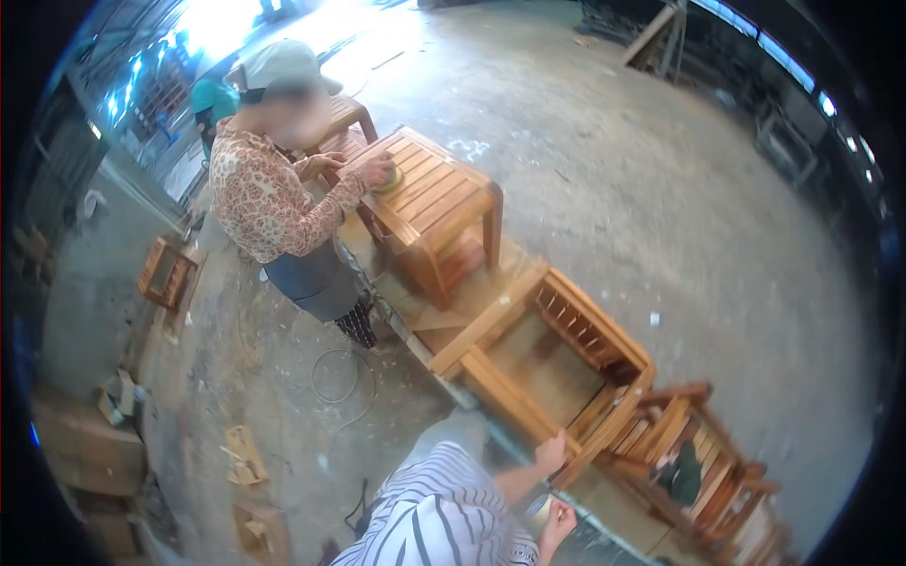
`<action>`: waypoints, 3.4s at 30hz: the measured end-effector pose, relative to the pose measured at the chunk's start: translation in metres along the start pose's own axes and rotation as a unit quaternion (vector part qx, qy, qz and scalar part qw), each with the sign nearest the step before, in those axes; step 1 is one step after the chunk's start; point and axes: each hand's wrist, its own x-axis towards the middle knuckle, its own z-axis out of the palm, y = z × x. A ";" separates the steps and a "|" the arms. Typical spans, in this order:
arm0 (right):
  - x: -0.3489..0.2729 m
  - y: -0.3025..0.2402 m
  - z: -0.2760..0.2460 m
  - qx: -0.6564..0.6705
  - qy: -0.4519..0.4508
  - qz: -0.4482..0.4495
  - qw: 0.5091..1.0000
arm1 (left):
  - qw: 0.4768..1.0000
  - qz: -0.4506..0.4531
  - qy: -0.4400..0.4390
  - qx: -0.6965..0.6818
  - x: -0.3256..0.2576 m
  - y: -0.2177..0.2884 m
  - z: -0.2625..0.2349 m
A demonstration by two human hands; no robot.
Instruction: Inspecting, taping, and cleaning wooden stools in a furniture manufacturing workshop.
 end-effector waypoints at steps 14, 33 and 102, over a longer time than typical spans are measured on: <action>0.104 -0.029 -0.011 -0.020 0.065 0.013 0.998 | 0.985 -0.131 0.036 -0.107 -0.009 -0.004 -0.024; 0.276 0.120 0.041 -0.043 0.083 0.267 0.959 | 0.973 0.091 0.208 -0.031 0.335 -0.068 -0.322; 0.061 -0.095 -0.057 0.011 0.183 0.070 0.980 | 0.773 0.529 0.113 0.332 0.123 0.159 -0.153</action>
